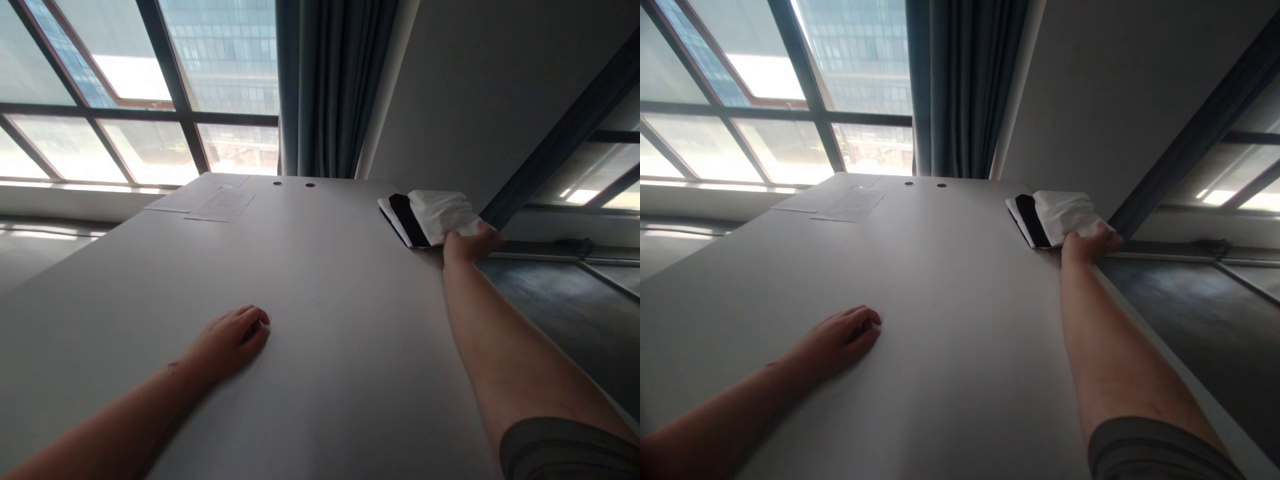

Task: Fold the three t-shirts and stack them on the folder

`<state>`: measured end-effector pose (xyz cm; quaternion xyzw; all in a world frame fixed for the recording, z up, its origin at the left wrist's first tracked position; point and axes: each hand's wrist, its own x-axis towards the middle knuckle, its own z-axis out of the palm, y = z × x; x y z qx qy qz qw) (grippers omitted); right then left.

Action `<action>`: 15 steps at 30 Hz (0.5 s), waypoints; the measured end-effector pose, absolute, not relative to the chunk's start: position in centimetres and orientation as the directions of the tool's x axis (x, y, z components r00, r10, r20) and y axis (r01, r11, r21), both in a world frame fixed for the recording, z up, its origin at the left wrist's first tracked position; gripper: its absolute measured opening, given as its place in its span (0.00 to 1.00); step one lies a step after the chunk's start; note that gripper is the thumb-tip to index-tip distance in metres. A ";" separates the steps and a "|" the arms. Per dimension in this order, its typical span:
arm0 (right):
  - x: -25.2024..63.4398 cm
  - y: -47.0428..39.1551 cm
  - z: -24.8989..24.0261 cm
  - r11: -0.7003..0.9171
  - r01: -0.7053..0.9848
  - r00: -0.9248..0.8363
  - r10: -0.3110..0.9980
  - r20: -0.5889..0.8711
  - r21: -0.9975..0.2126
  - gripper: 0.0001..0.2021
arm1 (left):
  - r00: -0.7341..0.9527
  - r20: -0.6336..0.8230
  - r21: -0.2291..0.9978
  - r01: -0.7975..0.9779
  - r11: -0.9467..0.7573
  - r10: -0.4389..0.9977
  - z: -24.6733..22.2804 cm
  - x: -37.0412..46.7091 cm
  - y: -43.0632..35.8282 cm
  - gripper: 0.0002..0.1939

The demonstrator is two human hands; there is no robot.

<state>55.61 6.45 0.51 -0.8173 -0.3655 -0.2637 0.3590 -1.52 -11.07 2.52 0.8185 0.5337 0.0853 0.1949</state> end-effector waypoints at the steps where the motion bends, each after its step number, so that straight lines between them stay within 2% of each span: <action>1: 55.0 6.3 1.2 -0.500 0.781 0.582 0.363 0.727 -0.375 0.30 | 0.417 -0.068 0.409 0.840 -0.356 0.906 2.5 -1.5 -11.1 0.16; 2: 54.4 6.3 1.9 -0.497 0.804 0.537 0.375 0.756 -0.325 0.27 | 0.420 -0.067 0.408 0.839 -0.359 0.905 2.5 -1.5 -11.1 0.16; 4: 53.1 7.4 3.4 -0.394 0.913 0.338 0.581 0.740 -0.108 0.21 | 0.420 -0.061 0.404 0.840 -0.363 0.905 2.5 -1.4 -11.0 0.16; 6: 52.1 9.5 4.6 -0.283 0.958 0.206 0.787 0.581 0.044 0.20 | 0.415 -0.059 0.398 0.844 -0.360 0.908 2.5 -1.4 -11.0 0.15; 8: 51.5 12.4 5.4 -0.306 0.949 0.251 0.874 0.417 0.070 0.22 | 0.410 -0.062 0.391 0.849 -0.356 0.910 2.5 -1.4 -10.9 0.14; 10: 51.5 15.4 5.9 -0.390 0.919 0.355 0.885 0.301 0.060 0.25 | 0.405 -0.066 0.384 0.854 -0.352 0.912 2.6 -1.3 -11.0 0.14; 13: 52.1 19.0 6.3 -0.499 0.867 0.483 0.841 0.244 0.002 0.28 | 0.398 -0.075 0.384 0.858 -0.342 0.914 2.7 -1.2 -11.0 0.15; 15: 52.4 20.5 6.4 -0.539 0.841 0.532 0.810 0.247 -0.046 0.25 | 0.394 -0.075 0.393 0.856 -0.336 0.916 2.6 -1.2 -11.0 0.14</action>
